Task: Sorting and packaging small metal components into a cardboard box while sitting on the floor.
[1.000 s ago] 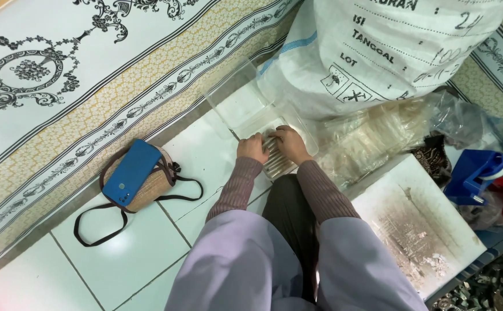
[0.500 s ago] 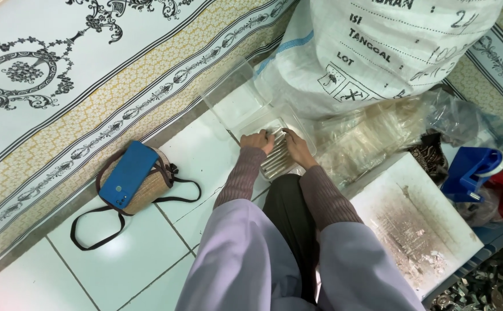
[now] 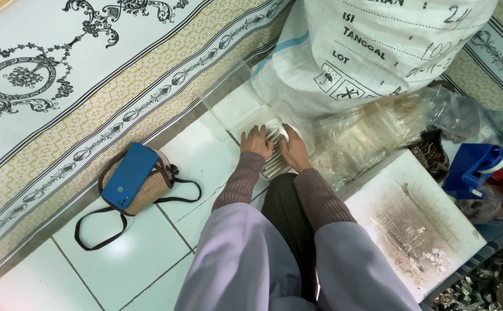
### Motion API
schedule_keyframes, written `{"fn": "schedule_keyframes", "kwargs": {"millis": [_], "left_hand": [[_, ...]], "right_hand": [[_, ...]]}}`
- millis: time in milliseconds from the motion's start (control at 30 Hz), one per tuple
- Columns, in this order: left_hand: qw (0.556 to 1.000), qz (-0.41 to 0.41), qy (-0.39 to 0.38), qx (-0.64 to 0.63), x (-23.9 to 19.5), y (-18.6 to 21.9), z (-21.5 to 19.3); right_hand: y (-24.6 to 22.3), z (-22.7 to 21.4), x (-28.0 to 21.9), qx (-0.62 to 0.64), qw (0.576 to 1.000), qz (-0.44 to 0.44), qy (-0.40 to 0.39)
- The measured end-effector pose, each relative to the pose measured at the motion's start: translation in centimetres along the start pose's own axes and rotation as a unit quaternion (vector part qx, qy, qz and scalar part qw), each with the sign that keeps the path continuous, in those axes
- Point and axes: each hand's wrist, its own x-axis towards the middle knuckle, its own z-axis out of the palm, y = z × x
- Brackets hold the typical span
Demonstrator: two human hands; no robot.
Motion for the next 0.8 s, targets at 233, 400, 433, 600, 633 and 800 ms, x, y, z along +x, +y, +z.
{"fn": "schedule_keyframes", "kwargs": {"millis": [233,400,433,600,633,800], "left_hand": [[0.998,0.006,0.069,-0.007,-5.2,6.5,-3.7],[0.986,0.073,0.13,-0.073,-6.5,13.3,-5.1],[0.986,0.08,0.129,-0.073,-6.8,14.9,-5.9],[0.977,0.134,0.1,-0.134,-7.5,22.8,-6.8],[0.976,0.144,0.098,-0.134,-7.6,24.3,-6.7],[0.954,0.208,0.083,-0.197,-7.5,31.9,-4.3]], "right_hand": [[1.3,-1.6,-1.4,0.002,0.989,-0.098,0.112],[1.9,-7.4,-4.8,-0.021,0.981,-0.087,0.174],[2.3,-8.8,-5.8,-0.023,0.98,-0.083,0.18],[5.8,-15.9,-11.1,-0.033,0.964,-0.045,0.261],[6.0,-17.4,-12.1,-0.036,0.962,-0.039,0.268],[8.5,-24.6,-16.9,-0.062,0.938,0.018,0.342]]}}
